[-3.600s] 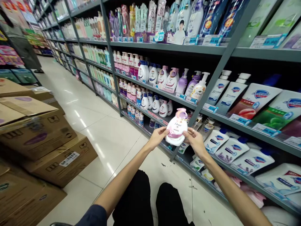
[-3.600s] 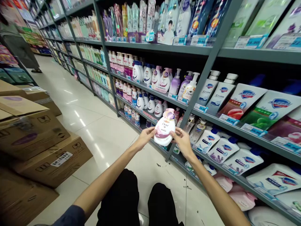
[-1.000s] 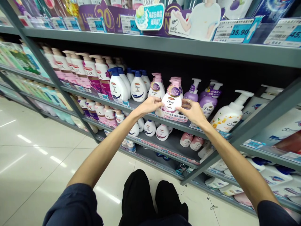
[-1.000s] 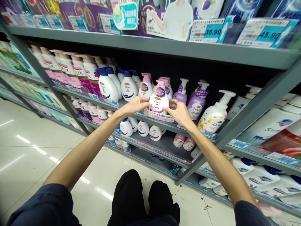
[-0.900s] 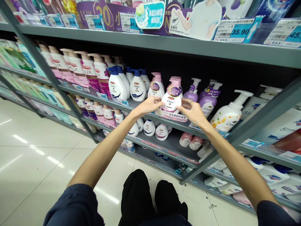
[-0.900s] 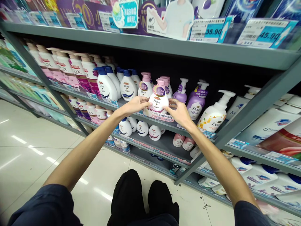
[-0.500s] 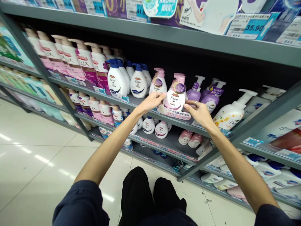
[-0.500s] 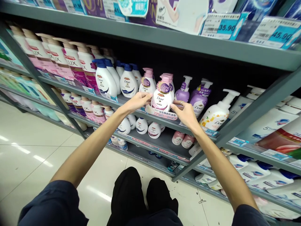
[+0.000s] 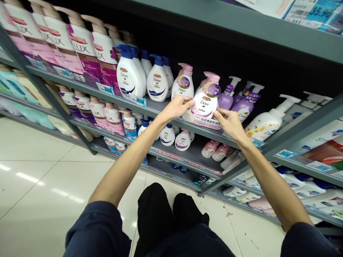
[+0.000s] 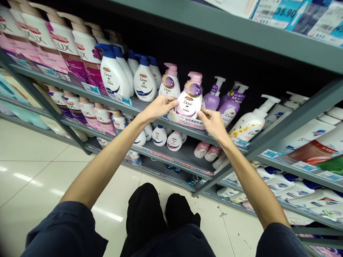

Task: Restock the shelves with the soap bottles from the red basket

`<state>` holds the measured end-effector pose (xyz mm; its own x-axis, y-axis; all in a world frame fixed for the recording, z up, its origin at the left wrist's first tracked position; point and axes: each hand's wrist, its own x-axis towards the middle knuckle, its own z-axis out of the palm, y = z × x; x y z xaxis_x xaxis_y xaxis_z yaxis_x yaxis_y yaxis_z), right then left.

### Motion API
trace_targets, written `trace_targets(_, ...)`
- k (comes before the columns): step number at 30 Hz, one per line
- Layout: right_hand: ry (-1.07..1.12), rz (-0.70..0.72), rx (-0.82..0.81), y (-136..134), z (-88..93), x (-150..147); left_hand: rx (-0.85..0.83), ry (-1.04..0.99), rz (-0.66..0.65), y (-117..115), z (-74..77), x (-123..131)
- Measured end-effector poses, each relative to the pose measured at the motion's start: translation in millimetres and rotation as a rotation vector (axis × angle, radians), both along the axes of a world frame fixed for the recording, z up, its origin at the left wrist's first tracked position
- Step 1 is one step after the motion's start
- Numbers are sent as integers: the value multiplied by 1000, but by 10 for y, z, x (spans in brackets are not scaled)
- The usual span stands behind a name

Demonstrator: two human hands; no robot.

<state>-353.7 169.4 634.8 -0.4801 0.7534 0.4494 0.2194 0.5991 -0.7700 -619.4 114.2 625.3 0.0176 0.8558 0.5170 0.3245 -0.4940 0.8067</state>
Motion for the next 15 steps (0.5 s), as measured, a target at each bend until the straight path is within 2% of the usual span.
trace_targets(10,5,-13,-31,-40,45,6,-52,-42,27,13,16,18)
trace_targets(15,18,38,-58,21,43,5,-74,-58,56,19,6,26)
